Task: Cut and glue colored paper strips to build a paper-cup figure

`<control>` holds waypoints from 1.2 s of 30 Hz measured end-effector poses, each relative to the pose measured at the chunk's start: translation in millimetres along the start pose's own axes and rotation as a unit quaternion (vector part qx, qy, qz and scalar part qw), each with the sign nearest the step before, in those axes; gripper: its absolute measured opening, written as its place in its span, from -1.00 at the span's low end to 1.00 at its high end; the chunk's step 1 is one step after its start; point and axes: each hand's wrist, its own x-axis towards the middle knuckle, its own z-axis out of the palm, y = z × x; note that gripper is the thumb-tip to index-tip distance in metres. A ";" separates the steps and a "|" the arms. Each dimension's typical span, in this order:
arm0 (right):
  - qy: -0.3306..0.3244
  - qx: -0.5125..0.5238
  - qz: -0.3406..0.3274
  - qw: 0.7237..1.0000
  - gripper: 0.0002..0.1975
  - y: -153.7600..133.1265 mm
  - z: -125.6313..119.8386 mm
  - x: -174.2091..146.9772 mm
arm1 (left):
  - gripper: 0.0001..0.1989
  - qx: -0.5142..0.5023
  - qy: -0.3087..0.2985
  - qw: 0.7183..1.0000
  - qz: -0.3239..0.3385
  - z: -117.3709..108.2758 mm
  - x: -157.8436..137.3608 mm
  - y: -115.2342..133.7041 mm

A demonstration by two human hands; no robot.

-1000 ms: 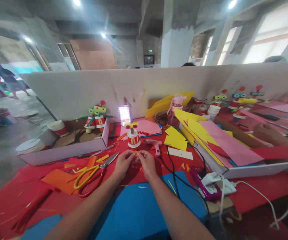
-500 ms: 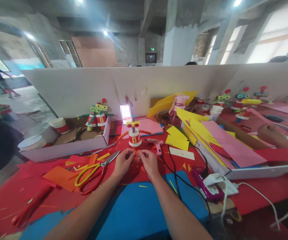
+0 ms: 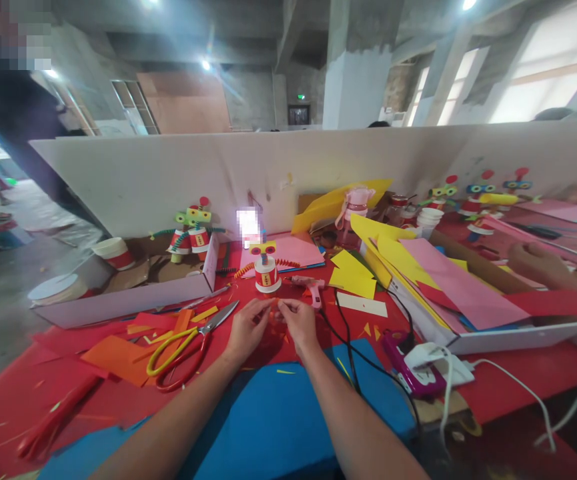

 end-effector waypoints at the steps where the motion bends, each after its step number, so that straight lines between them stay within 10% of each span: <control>1: 0.003 0.000 0.001 1.000 -0.63 0.4 -0.1 0.3 | -0.70 0.009 0.002 1.000 0.004 0.5 -0.5 0.3; 36: 0.008 0.007 -0.012 1.000 -0.68 3.2 1.5 2.2 | -0.67 0.093 -0.028 0.995 -0.011 2.0 -2.0 0.9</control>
